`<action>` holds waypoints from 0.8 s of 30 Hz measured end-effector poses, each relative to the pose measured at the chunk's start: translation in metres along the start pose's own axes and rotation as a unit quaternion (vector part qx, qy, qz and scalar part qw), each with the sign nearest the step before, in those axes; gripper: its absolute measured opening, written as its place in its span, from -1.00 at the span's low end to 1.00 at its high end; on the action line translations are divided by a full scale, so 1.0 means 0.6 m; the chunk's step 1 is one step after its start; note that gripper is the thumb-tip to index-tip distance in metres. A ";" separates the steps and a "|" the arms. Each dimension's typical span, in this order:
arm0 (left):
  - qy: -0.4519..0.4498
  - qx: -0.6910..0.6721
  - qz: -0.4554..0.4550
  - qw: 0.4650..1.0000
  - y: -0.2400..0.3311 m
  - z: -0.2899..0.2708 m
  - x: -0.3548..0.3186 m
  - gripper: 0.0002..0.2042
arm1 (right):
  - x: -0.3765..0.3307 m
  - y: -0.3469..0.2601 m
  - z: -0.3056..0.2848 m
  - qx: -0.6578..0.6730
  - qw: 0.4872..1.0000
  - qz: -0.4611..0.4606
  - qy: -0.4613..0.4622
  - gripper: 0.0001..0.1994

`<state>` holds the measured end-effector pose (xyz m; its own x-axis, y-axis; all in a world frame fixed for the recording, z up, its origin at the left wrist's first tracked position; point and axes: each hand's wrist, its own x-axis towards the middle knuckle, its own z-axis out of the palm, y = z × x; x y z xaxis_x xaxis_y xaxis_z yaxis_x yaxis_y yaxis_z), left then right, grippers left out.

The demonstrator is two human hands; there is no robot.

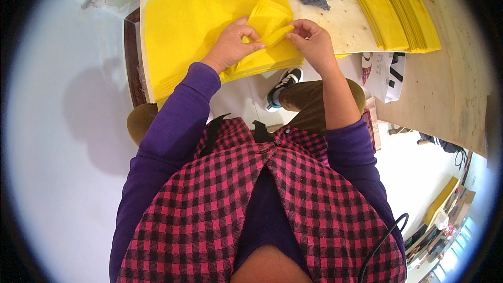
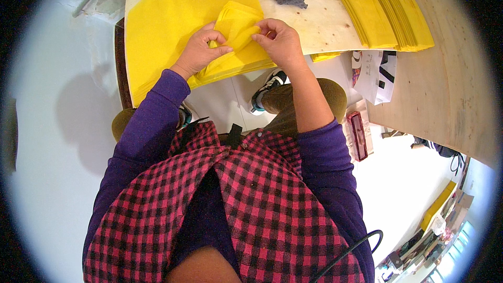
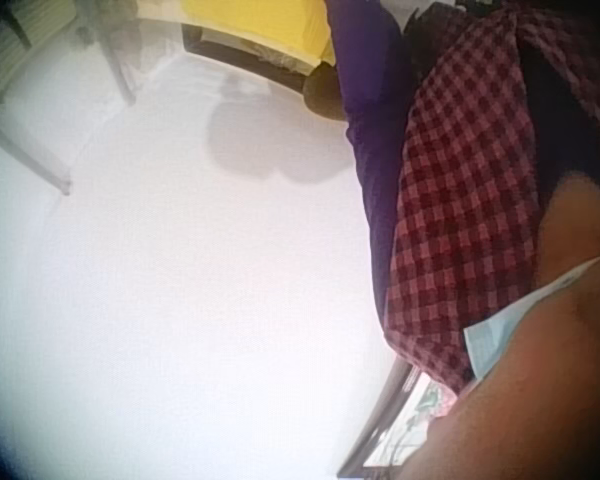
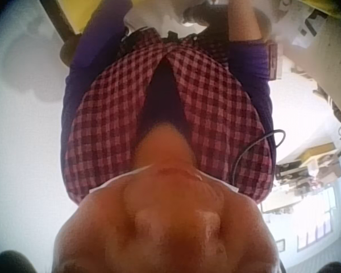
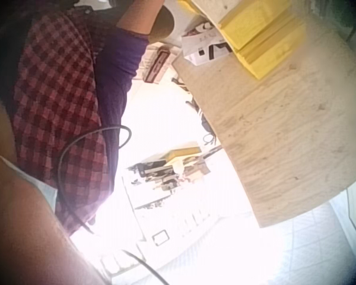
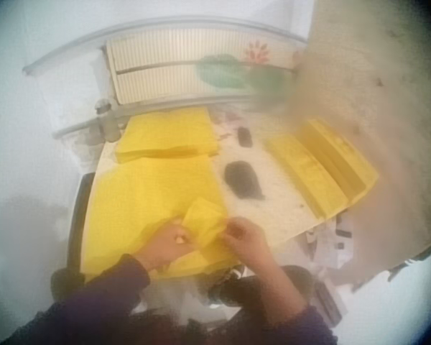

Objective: The person folds yellow fabric sheets on a wooden table. They smooth each sheet, fold it in half, then fold again to create a compact stack, repeating the process for multiple sheets.

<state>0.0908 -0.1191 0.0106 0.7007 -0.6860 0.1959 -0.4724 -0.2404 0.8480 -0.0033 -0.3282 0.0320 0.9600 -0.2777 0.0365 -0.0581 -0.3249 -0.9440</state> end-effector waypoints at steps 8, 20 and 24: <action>-0.027 -0.007 -0.035 0.999 0.001 -0.003 0.003 -0.76 | 0.000 0.006 -0.001 -0.022 0.998 -0.056 0.007 -0.89; -0.010 0.009 -0.001 1.000 0.007 -0.001 0.001 -0.77 | 0.002 0.003 -0.002 -0.016 0.998 -0.061 0.001 -0.90; -0.007 0.001 0.020 1.000 0.014 -0.002 0.002 -0.77 | 0.002 0.006 -0.008 -0.030 0.996 -0.079 -0.006 -0.92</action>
<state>0.0882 -0.1209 0.0186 0.6737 -0.7050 0.2217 -0.5002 -0.2142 0.8390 -0.0035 -0.3342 0.0303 0.9613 -0.2089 0.1794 0.0783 -0.4169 -0.9056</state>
